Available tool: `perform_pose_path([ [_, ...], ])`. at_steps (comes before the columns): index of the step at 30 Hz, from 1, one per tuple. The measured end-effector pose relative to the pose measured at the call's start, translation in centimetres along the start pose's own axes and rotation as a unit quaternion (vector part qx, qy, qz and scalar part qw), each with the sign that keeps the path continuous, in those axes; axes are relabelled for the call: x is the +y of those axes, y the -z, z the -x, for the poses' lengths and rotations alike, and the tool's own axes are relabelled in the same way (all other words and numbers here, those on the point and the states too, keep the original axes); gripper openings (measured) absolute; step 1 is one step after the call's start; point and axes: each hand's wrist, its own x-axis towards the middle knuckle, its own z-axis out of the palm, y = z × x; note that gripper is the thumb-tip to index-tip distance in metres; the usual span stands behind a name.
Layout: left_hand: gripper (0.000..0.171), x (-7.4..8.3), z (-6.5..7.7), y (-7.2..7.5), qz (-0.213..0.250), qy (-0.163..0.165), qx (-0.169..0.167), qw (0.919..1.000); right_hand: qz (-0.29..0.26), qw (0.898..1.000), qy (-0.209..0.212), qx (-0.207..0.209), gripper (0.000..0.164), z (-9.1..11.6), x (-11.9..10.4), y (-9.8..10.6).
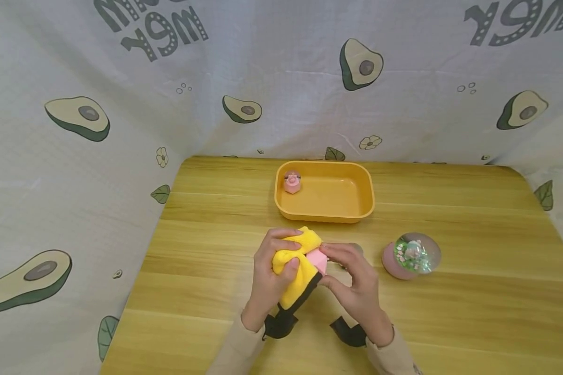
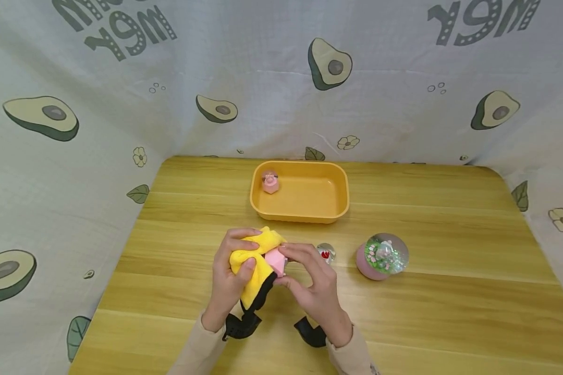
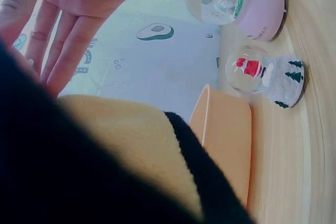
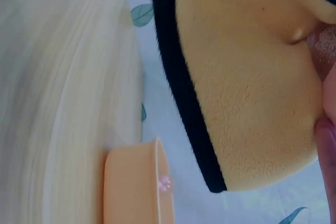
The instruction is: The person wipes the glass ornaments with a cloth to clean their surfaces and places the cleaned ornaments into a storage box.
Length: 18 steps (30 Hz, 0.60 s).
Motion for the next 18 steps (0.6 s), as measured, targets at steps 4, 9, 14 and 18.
perform_pose_path([
  [4,0.024,-0.3,-0.1,0.1,-0.026,-0.039,-0.018,0.9988,-0.086,0.988,-0.126,-0.001,0.042,1.0,0.3,0.4],
  [9,0.024,-0.4,-0.2,0.0,-0.047,-0.053,-0.022,0.9973,-0.09,0.968,-0.232,-0.018,0.041,1.1,-0.2,0.7],
  [14,0.024,0.6,-0.8,0.0,-0.023,-0.023,0.0,0.9995,-0.044,0.988,-0.138,-0.048,0.047,0.2,-0.8,0.5],
  [18,0.024,2.1,-1.7,0.1,-0.004,-0.008,0.01,0.9999,-0.016,0.998,-0.051,-0.04,0.045,-0.7,-1.2,0.2],
])
